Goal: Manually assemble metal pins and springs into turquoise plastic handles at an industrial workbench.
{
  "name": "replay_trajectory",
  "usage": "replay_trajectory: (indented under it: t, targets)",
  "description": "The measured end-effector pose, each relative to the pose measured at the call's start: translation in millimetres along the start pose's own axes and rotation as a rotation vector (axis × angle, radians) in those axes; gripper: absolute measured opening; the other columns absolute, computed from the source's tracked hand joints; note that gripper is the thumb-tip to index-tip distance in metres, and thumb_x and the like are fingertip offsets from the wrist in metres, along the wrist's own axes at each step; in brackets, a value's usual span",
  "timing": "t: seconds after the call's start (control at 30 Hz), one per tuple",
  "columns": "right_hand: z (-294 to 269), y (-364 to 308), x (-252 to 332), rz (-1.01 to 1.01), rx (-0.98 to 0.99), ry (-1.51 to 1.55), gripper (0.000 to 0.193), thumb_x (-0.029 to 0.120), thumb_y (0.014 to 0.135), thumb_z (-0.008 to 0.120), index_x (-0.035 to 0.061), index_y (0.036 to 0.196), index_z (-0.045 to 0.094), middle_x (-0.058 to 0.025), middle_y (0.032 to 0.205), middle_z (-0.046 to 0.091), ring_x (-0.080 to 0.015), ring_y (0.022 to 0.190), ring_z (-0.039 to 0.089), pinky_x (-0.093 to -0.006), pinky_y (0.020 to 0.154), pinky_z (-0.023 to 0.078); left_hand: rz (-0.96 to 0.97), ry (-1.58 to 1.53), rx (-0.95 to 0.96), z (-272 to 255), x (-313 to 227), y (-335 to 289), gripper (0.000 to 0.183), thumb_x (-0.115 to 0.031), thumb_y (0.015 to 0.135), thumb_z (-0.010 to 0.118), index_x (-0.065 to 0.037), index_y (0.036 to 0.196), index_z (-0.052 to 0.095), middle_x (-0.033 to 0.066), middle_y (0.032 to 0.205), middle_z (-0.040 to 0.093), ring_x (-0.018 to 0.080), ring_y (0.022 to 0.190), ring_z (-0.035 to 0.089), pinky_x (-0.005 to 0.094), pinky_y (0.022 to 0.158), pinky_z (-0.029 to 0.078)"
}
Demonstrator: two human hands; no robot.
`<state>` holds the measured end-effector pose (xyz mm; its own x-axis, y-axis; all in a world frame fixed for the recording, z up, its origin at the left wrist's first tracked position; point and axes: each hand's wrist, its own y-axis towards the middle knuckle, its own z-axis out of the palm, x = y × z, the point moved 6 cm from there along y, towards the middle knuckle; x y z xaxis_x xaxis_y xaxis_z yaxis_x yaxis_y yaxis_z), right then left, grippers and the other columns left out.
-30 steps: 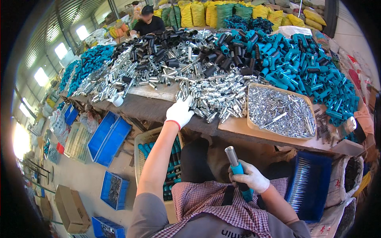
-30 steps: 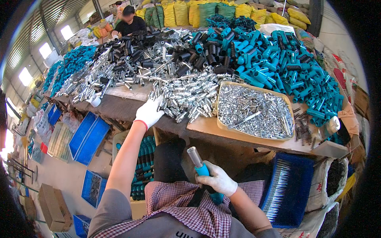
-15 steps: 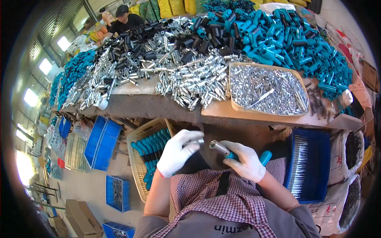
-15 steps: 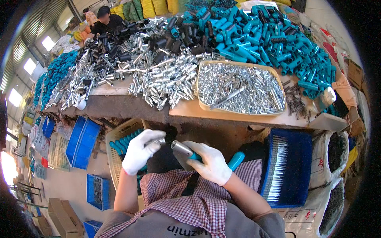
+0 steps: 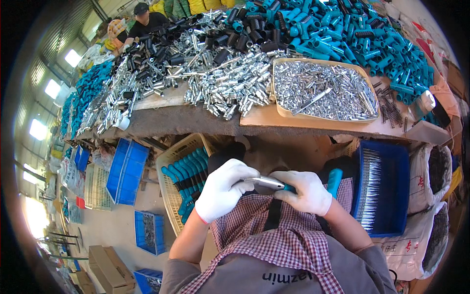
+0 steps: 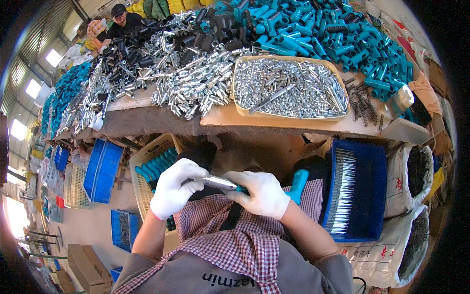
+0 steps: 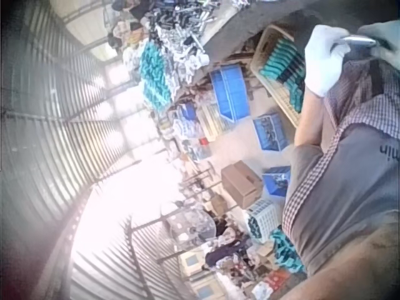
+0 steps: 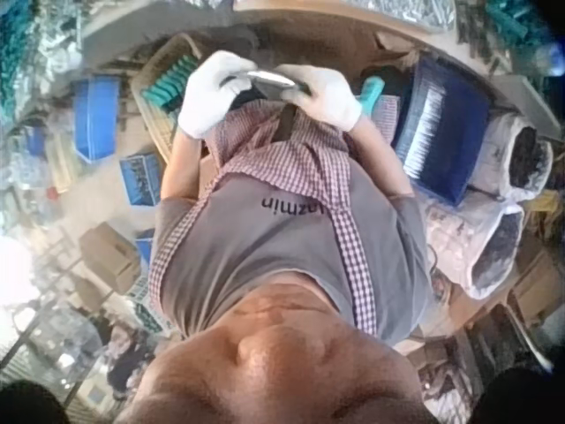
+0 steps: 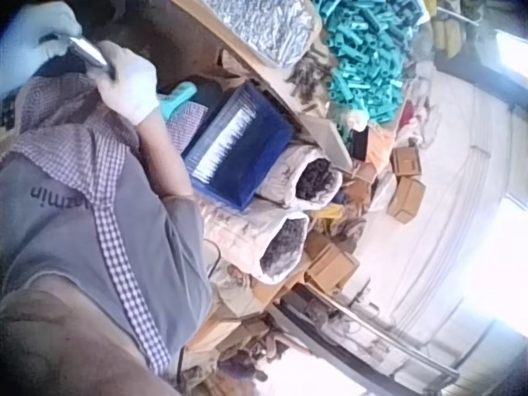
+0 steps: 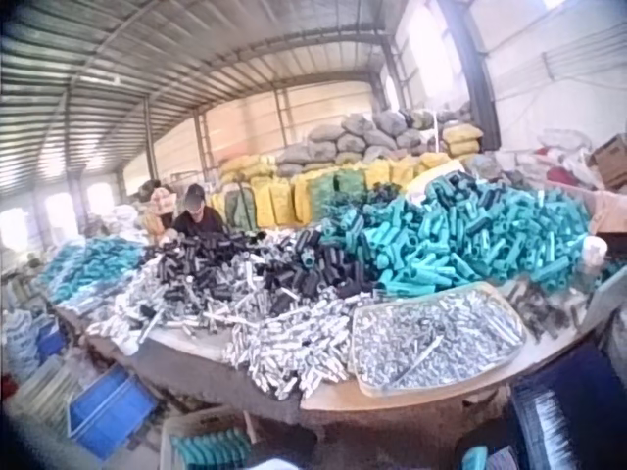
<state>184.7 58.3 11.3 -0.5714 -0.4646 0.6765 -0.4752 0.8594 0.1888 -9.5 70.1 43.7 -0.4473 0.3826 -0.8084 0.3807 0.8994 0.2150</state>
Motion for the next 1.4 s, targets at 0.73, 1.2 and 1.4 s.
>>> replay_trajectory:
  t: [0.73, 1.2, 1.4]
  targets:
    - [2.0, -5.0, 1.4, 0.017, 0.115, 0.122, 0.041, 0.035, 0.086, 0.067, 0.0078, 0.116, 0.067, -0.0168, 0.09, 0.07, -0.0353, 0.085, 0.068, -0.0432, 0.075, 0.054, -0.249, 0.043, 0.145, -1.1, -2.9, -8.2, 0.042, -0.023, 0.076, 0.084, -0.003, 0.109, 0.069, 0.0117, 0.113, 0.066, 0.0235, 0.095, 0.067, 0.0331, 0.081, 0.054]
    - [-1.2, -5.9, 0.0, -0.055, 0.026, 0.014, 0.04, 0.039, 0.085, 0.069, 0.011, 0.114, 0.066, -0.0144, 0.081, 0.066, -0.0342, 0.077, 0.067, -0.0431, 0.067, 0.053, 0.327, 0.269, 0.083, 5.4, -25.1, -11.2, 0.029, -0.006, 0.073, 0.075, -0.006, 0.101, 0.071, 0.012, 0.106, 0.066, 0.0325, 0.099, 0.063, 0.0377, 0.087, 0.052]
    - [-3.8, -10.1, 5.1, -0.048, 0.013, -0.101, 0.039, 0.039, 0.085, 0.069, 0.0116, 0.113, 0.066, -0.013, 0.078, 0.065, -0.0327, 0.072, 0.067, -0.0421, 0.063, 0.053, -0.3, -0.048, 0.049, 6.6, 2.0, -18.6, 0.028, -0.01, 0.078, 0.075, -0.005, 0.105, 0.07, 0.013, 0.107, 0.065, 0.0324, 0.091, 0.065, 0.0362, 0.083, 0.053]
